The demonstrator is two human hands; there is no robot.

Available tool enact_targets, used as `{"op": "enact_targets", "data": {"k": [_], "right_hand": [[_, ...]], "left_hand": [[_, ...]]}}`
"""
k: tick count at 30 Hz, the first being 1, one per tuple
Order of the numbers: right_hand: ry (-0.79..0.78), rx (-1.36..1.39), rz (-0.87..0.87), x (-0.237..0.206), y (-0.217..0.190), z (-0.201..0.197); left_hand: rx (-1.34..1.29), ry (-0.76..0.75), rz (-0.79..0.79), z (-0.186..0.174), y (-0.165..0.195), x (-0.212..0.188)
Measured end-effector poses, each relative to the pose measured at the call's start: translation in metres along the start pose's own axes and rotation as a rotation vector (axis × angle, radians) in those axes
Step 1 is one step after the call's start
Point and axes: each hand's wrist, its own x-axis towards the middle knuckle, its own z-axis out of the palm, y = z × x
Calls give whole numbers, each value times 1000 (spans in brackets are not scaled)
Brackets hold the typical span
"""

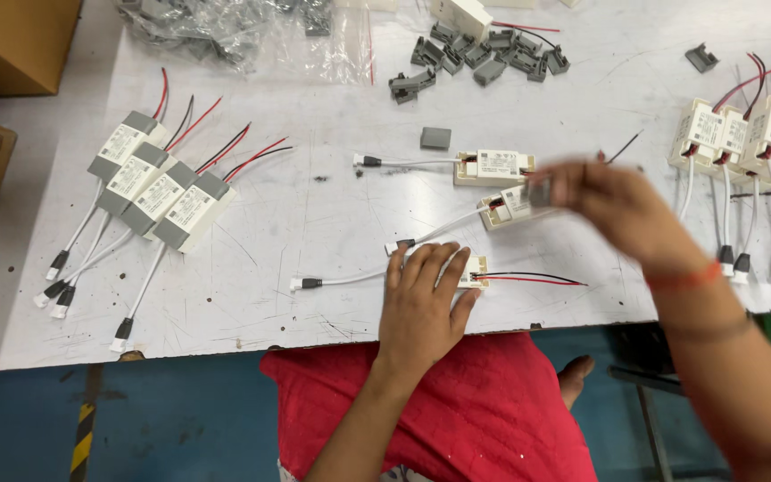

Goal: The person assembles small white electronic modules by attaching gray plastic clips to their sides. They pick up a module, align the clip, press it into place, and set the finished unit aside. The process is repeated for several units on a white workbench.

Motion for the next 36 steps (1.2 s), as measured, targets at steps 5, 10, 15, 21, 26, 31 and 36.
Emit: {"op": "enact_targets", "data": {"k": [5,10,15,21,26,31,36], "right_hand": [[-104,-195,-199,-48,-2,63],[-57,-706,-554,-47,2,92],[30,-810,-561,-47,-14,74],[78,-216,-212,-94,-9,59],[112,-238,-76,-87,31,75],[45,-563,-242,-88,35,63],[-82,-699,-405,-84,14,53]], "left_hand": [[-7,-19,-57,1,3,3],[44,9,-67,2,0,2],[35,3,-66,4,-3,3],[47,21,-83,8,-1,4],[45,32,-72,7,-2,3],[27,42,-75,8,-1,4],[38,58,-59,7,-1,4]]}}
